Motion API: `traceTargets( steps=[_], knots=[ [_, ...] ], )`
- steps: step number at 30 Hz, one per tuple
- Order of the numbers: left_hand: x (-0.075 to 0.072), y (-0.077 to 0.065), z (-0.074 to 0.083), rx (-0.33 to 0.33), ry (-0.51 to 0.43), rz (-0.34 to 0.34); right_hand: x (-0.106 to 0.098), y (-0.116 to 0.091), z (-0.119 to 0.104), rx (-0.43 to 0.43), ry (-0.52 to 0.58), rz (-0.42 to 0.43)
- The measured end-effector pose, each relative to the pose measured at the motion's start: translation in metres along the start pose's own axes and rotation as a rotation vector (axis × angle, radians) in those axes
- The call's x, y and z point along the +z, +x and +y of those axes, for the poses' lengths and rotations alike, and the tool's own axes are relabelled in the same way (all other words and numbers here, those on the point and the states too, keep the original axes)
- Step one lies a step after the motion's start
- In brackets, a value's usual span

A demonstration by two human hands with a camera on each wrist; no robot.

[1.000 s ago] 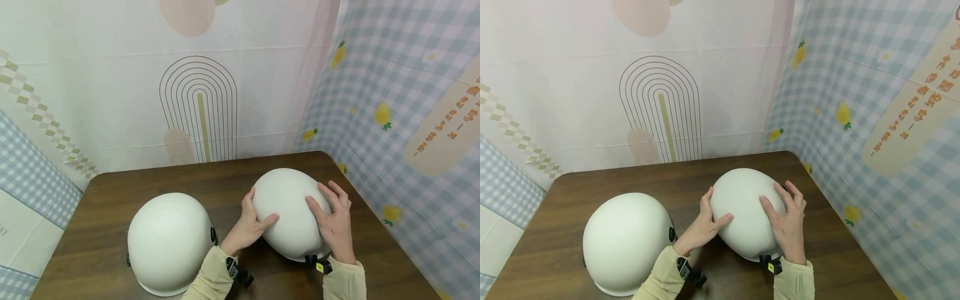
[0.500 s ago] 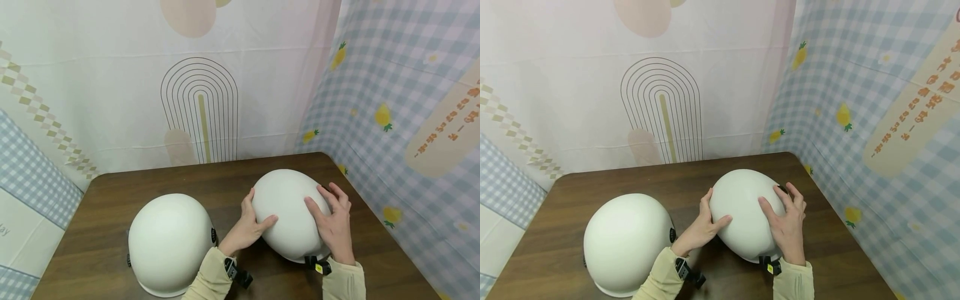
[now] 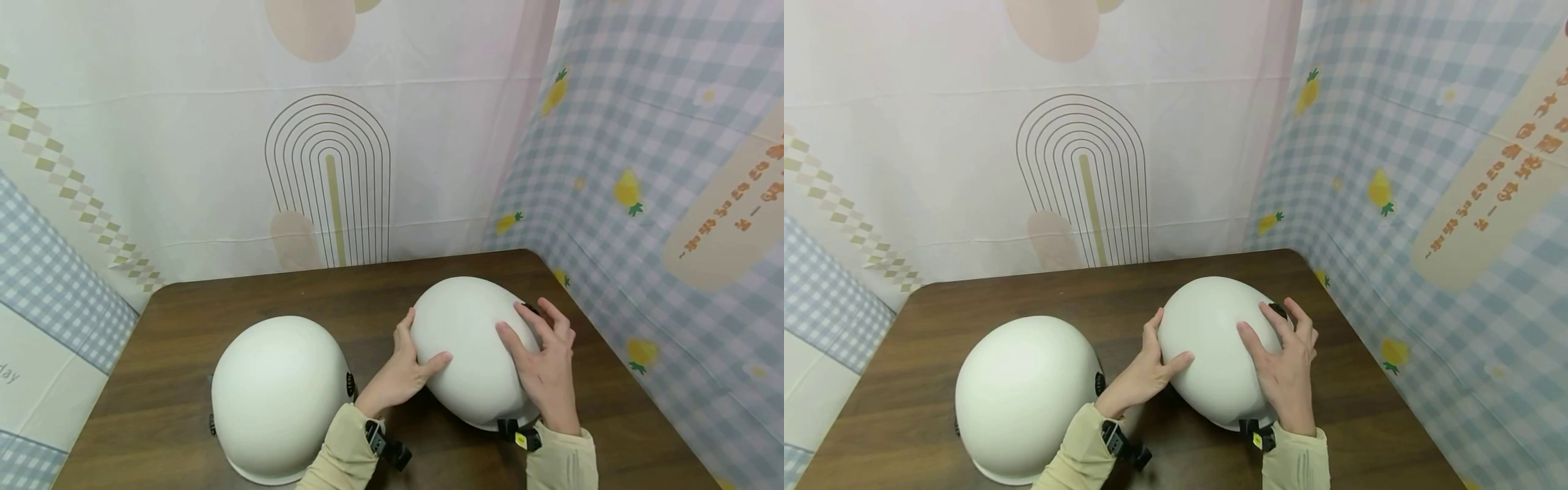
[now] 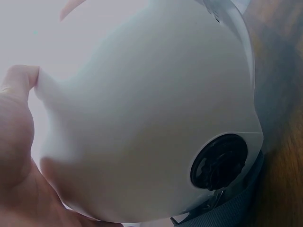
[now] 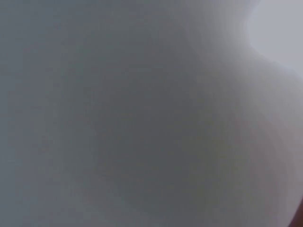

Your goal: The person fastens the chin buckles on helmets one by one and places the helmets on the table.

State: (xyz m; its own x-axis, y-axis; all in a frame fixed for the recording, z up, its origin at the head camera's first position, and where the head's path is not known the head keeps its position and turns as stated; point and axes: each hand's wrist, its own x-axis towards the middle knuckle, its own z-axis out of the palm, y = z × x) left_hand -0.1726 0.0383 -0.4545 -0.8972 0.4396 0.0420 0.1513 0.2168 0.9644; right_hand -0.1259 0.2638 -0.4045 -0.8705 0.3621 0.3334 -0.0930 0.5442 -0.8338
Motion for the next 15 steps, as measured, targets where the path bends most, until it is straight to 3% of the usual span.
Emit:
traceTargets(
  steps=[15],
  knots=[
    [0.0021, -0.0001, -0.0021, 0.01, -0.021, -0.016, -0.0018, 0.0016, 0.0015, -0.043, 0.018, 0.077]
  ],
)
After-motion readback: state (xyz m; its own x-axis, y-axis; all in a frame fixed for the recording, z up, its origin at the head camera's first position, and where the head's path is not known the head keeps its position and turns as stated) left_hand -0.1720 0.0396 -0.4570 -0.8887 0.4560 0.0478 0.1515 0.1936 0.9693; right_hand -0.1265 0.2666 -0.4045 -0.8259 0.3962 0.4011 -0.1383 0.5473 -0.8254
